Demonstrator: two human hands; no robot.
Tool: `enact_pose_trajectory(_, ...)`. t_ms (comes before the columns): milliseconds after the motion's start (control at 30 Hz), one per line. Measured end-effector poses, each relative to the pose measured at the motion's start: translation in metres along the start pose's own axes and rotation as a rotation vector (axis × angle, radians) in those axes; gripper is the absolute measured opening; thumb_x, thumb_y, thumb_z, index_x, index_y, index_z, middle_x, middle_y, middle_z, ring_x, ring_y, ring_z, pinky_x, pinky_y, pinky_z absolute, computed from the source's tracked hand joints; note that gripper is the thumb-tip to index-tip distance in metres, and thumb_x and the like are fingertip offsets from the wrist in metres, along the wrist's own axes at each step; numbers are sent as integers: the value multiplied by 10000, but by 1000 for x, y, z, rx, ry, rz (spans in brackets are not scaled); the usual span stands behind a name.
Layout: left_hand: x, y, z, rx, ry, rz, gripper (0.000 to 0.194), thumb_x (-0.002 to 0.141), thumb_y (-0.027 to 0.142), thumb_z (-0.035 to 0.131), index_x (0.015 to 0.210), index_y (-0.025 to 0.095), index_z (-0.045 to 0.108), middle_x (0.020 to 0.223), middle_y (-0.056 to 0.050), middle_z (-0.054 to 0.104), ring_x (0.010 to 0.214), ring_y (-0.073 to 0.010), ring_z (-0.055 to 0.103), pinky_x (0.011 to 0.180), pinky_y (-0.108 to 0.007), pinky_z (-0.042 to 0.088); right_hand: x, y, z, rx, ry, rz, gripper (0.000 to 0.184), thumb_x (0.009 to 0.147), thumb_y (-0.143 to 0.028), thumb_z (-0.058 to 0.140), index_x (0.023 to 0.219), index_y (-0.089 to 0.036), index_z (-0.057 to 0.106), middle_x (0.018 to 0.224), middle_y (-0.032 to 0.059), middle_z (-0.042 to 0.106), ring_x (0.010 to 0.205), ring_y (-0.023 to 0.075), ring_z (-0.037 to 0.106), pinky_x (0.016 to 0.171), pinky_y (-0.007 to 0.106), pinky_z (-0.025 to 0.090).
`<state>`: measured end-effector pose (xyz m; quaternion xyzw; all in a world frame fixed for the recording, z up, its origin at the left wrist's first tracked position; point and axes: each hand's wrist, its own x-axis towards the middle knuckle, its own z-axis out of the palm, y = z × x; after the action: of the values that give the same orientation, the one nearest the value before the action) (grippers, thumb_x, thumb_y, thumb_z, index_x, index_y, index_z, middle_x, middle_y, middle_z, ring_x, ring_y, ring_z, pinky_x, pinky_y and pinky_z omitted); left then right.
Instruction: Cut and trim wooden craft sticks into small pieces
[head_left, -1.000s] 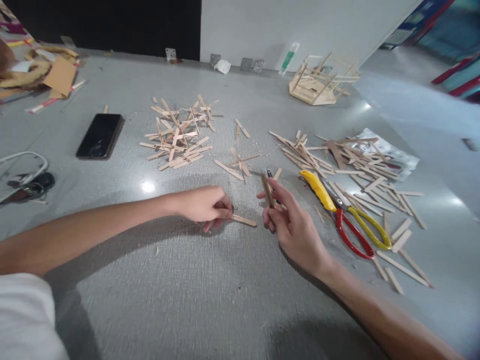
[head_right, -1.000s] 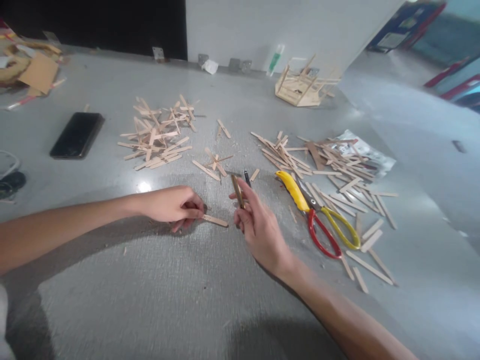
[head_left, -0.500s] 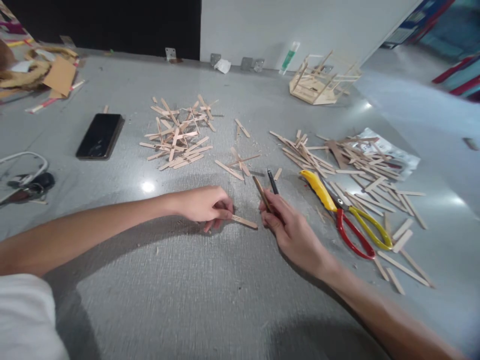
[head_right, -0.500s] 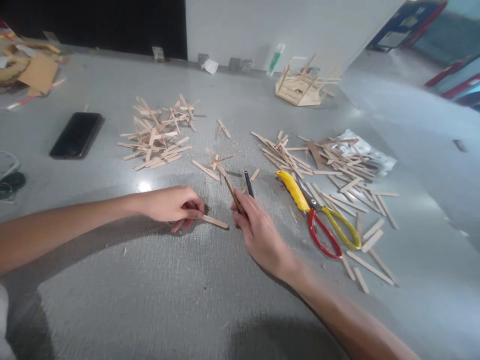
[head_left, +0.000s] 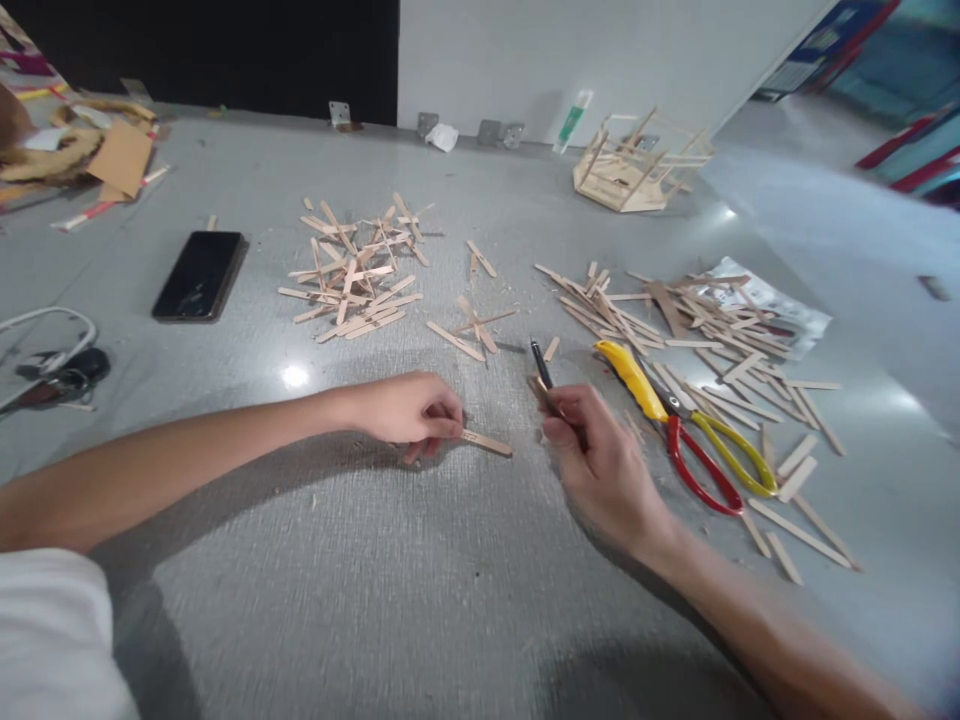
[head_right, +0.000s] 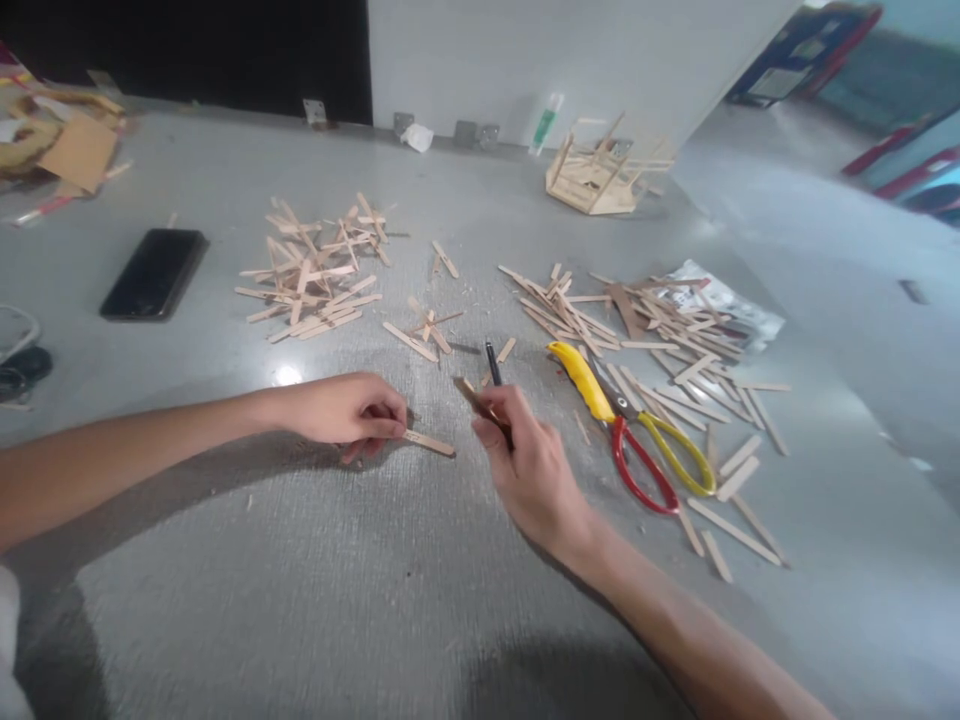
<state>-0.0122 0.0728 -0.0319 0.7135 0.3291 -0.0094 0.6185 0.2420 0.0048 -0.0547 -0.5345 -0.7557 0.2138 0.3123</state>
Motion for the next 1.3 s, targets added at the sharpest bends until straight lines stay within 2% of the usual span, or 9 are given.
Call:
enact_pose_trajectory(67,-1,1,0,20,9,-3,237,985,268,553,781,161,610,628,6,658,447,-100,602,527,-215,446,-1,-3,-2,-138,14,-118,160,1041,-219,428,989,-215,580,704,-2,589,601,148,542,597,283,465)
enact_pose_trajectory(167,-2,4,-1,45,6,-17,267,989,300,567,769,158,616,659,-18,679,470,-113,619,542,-226,454,-4,-8,2,-273,-54,-257,308,1052,-128,324,1207,-177,585,859,61,680,715,174,619,672,307,496)
enact_pose_trajectory(200,-2,5,-1,56,10,-20,270,990,303,569,769,156,617,665,-22,685,470,-111,618,549,-228,456,-5,-10,4,-337,-74,-286,306,1063,-140,326,1206,-171,595,854,64,682,692,176,612,650,309,487)
enact_pose_trajectory(267,-3,6,0,73,19,-22,266,991,299,567,776,150,617,675,-26,695,464,-104,614,557,-229,457,-7,-13,10,-496,-88,-351,267,1078,-195,388,1022,-179,648,766,48,653,608,174,565,577,314,439)
enact_pose_trajectory(333,-3,6,1,83,32,-27,273,992,297,566,769,147,613,678,-29,701,457,-100,609,546,-229,451,-8,-15,14,-644,-92,-430,281,1064,-180,444,881,-183,657,728,48,639,596,180,557,553,326,413)
enact_pose_trajectory(367,-3,6,1,85,39,-30,278,993,296,566,763,147,612,679,-30,701,456,-101,609,539,-228,449,-8,-16,16,-696,-94,-473,273,1053,-141,448,902,-176,674,736,52,647,609,184,569,556,329,416)
enact_pose_trajectory(500,-2,7,3,81,62,-28,290,998,263,564,734,150,603,665,-24,696,438,-94,599,518,-219,448,-7,-19,19,-773,-82,-598,320,1005,-25,439,1195,-124,677,755,52,676,635,189,592,546,333,432)
enact_pose_trajectory(967,0,7,5,107,71,-13,284,1003,211,562,729,145,603,639,-23,699,454,-102,620,525,-217,461,-6,-22,20,-840,-99,-646,370,991,3,398,1176,-126,691,741,47,680,631,179,588,541,326,455)
enact_pose_trajectory(1300,-1,7,4,129,66,-16,283,1006,215,553,737,141,599,634,-18,686,484,-107,633,562,-224,479,-6,-28,20,-939,-74,-698,309,948,31,471,1144,-34,700,710,21,637,595,156,587,531,319,424)
